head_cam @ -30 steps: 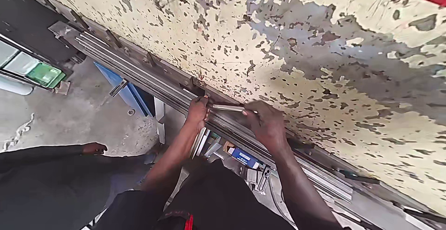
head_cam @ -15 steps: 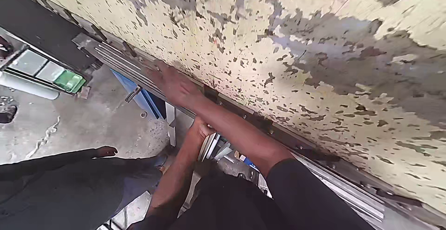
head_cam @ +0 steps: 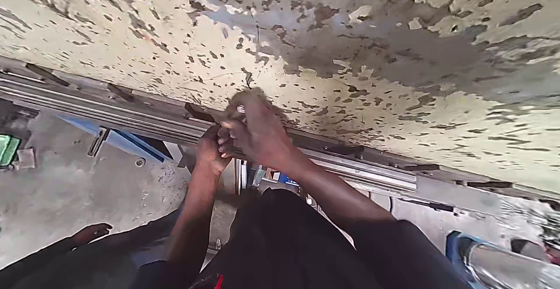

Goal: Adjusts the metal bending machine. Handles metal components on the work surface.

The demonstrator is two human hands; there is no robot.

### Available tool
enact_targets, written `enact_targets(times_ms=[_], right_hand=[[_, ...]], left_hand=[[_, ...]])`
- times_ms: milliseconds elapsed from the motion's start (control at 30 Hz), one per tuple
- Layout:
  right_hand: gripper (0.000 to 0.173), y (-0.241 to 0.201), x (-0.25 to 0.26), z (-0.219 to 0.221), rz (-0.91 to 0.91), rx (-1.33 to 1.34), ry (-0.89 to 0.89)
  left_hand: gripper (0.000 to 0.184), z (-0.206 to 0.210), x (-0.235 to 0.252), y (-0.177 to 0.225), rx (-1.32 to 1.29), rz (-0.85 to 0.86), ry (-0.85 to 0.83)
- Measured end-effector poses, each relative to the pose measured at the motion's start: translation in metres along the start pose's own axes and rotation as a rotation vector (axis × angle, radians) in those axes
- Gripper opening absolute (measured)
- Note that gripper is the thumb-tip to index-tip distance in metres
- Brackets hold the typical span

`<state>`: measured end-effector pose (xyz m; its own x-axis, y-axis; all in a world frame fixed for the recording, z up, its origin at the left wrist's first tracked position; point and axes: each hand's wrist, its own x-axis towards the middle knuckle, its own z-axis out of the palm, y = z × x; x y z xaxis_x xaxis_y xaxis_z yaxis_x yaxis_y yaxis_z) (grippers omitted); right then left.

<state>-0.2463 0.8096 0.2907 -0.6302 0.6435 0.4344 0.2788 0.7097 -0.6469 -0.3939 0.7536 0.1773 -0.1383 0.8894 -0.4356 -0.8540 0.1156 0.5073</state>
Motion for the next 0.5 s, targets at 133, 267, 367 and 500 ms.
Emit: enact_targets(times_ms=[133, 267, 367, 500], right_hand=[[0.034, 0.010, 0.001, 0.002, -0.055, 0.012, -0.006], [0.032, -0.018, 0.011, -0.012, -0.187, 0.076, -0.176], [0.029, -0.015, -0.055, -0.047, -0.164, 0.028, -0.114], [0.027, 0.042, -0.172, -0.105, 0.059, 0.072, 0.082]], left_hand=[[0.051, -0.005, -0.003, 0.005, -0.085, -0.047, -0.053], [0.055, -0.006, -0.036, -0.007, -0.072, 0.089, -0.017], [0.053, 0.022, -0.064, -0.047, 0.096, 0.037, 0.111], [0.040, 0.049, -0.065, -0.123, 0.352, 0.042, 0.139]])
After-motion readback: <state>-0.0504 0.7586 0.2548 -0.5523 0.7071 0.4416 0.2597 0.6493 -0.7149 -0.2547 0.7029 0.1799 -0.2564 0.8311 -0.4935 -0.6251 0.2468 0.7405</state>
